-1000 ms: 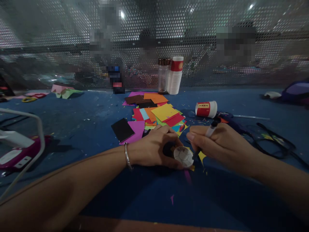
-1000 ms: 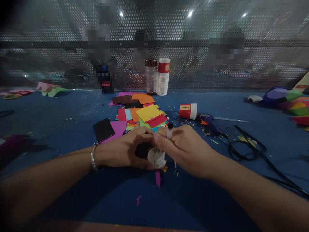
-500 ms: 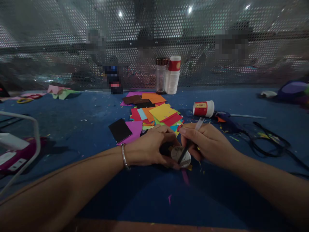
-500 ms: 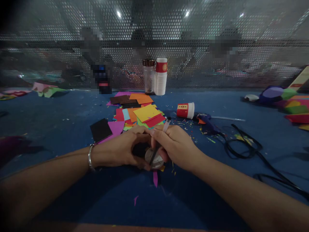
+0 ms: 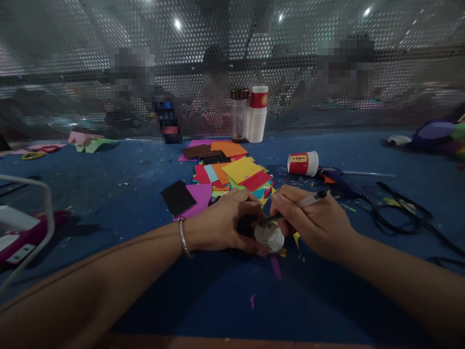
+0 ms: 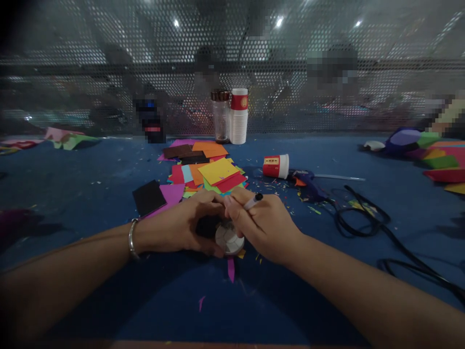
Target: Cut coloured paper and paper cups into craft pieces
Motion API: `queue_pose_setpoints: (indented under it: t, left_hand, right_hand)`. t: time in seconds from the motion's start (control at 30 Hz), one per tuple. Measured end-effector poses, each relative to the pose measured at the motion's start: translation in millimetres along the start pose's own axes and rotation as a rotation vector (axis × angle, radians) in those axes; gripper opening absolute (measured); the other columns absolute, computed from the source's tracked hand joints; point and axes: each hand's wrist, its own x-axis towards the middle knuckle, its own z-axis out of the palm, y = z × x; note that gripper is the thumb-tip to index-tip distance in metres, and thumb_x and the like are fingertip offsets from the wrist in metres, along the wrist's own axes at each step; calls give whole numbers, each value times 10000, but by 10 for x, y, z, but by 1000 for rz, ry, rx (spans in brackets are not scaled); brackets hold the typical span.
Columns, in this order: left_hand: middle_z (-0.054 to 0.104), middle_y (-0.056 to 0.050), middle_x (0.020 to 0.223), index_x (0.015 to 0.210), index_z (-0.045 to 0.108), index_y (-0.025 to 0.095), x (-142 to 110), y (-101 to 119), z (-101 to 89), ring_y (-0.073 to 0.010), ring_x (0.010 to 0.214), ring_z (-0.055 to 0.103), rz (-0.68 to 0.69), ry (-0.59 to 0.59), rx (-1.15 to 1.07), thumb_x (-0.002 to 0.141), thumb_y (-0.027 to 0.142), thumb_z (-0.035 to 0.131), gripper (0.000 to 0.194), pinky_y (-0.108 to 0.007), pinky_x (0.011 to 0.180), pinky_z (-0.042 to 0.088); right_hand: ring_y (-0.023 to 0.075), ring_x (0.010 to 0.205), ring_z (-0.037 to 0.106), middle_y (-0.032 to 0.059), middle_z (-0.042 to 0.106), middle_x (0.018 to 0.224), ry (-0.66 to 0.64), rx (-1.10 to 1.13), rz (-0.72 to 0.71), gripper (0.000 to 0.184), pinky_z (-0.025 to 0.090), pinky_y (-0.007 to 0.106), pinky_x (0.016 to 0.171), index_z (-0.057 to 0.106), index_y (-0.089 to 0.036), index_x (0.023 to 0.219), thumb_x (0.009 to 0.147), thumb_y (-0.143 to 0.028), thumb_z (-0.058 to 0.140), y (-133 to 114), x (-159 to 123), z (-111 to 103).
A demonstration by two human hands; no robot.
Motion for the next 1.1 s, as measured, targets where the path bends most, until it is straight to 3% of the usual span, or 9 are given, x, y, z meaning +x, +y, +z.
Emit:
queue_pose_setpoints:
  t: [0.13,0.37,0.53,0.7,0.9,1.1]
  left_hand:
    - [596,-68,1154,1050,717,248,4,0,-3,-269,1084,518,-7,-35,49,659,480,832,469,-425,955,445]
    - [582,-64,1134,1077,705,255,6,2,-4,-267,1075,515,-15,-47,40,657,415,846,471,-421,944,440]
    - [572,-65,1147,1074,698,245,3,-2,-3,-268,1087,509,-33,-41,43,643,417,855,490,-407,945,428]
    - [585,-63,1142,1053,690,236,9,-10,-3,-264,1063,534,-15,-41,70,643,457,849,492,-397,919,443]
    - [574,-71,1207,1068,687,227,10,-21,-10,-266,1158,502,5,-40,72,651,502,834,521,-382,976,428]
    - [597,-48,1179,1064,699,255,14,24,-23,-264,1142,516,-4,-62,112,661,474,835,478,-375,967,422]
  right_hand:
    - [86,426,522,-40,557,492,27,-55,19,365,387,222,460,534,-202,707,1012,-329,378,33,-34,-7]
    - [90,445,538,-32,577,523,-4,49,25,353,405,208,459,552,-198,715,1002,-312,382,-7,-70,24]
    - [102,419,554,-32,580,480,-116,308,245,389,417,201,440,566,-191,726,991,-410,386,-17,-60,30]
    - [79,313,430,-63,470,355,-205,462,413,391,318,189,372,554,-187,631,925,-434,480,50,31,-29]
    - [69,277,321,-71,390,310,-270,320,503,413,215,204,344,547,-190,576,933,-350,412,60,164,-139]
    - [79,334,375,-63,402,378,-245,109,327,392,278,223,386,526,-198,565,918,-343,438,-44,176,-205]
